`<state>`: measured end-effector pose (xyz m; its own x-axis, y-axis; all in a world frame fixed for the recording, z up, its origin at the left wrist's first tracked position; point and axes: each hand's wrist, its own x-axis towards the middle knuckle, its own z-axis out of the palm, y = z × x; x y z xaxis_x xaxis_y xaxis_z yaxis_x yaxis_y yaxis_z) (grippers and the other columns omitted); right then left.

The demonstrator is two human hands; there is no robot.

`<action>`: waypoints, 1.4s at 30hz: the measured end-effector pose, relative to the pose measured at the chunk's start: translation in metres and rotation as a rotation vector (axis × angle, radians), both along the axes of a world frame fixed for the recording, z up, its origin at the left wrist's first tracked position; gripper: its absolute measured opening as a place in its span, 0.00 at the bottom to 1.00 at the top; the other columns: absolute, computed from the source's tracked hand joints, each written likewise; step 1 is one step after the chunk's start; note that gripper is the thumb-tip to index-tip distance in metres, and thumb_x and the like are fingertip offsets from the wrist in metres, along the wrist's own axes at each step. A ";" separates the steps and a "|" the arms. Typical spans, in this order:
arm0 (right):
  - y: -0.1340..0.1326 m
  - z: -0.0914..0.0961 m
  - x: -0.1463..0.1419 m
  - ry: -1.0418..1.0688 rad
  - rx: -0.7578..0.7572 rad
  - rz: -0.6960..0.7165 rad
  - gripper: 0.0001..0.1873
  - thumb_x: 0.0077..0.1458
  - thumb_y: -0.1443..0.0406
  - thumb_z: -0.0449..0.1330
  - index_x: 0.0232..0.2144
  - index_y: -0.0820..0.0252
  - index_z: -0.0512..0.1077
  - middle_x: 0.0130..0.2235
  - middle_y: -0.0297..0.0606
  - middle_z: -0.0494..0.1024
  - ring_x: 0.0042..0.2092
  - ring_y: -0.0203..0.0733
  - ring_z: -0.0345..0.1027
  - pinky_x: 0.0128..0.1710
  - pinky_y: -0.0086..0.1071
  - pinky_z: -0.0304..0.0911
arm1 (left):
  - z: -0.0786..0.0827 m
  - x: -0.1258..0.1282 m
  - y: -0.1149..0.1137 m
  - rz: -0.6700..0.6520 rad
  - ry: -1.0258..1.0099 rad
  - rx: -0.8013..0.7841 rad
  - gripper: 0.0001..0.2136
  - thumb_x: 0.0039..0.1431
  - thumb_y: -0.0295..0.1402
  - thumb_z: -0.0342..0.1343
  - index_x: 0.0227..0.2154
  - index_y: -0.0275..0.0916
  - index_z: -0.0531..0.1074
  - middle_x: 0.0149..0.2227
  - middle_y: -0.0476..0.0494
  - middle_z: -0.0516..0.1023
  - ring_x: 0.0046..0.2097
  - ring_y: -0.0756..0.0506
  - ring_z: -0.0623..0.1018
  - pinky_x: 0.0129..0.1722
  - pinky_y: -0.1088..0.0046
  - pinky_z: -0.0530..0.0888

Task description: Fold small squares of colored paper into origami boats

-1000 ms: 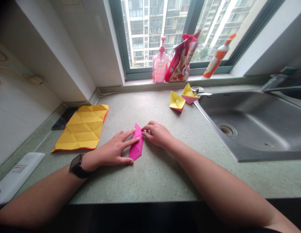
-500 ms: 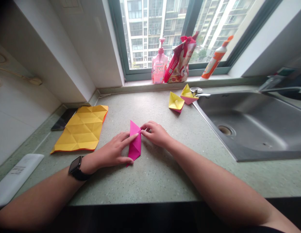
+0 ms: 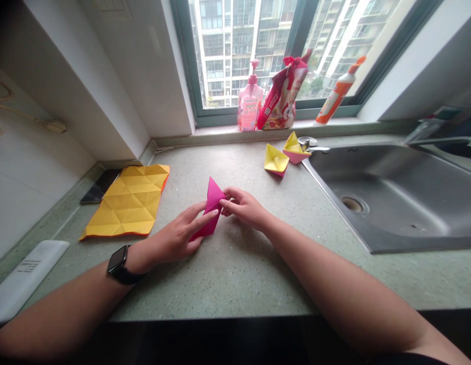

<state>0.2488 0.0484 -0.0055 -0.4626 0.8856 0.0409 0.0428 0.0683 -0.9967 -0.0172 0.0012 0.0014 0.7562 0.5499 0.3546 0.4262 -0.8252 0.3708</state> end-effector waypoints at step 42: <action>0.005 0.007 0.011 -0.090 0.713 -0.675 0.11 0.72 0.54 0.60 0.40 0.50 0.78 0.42 0.39 0.81 0.48 0.48 0.76 0.52 0.47 0.72 | 0.014 -0.005 0.016 0.432 -0.215 -0.080 0.08 0.69 0.31 0.62 0.32 0.40 0.77 0.30 0.50 0.80 0.30 0.48 0.75 0.35 0.72 0.70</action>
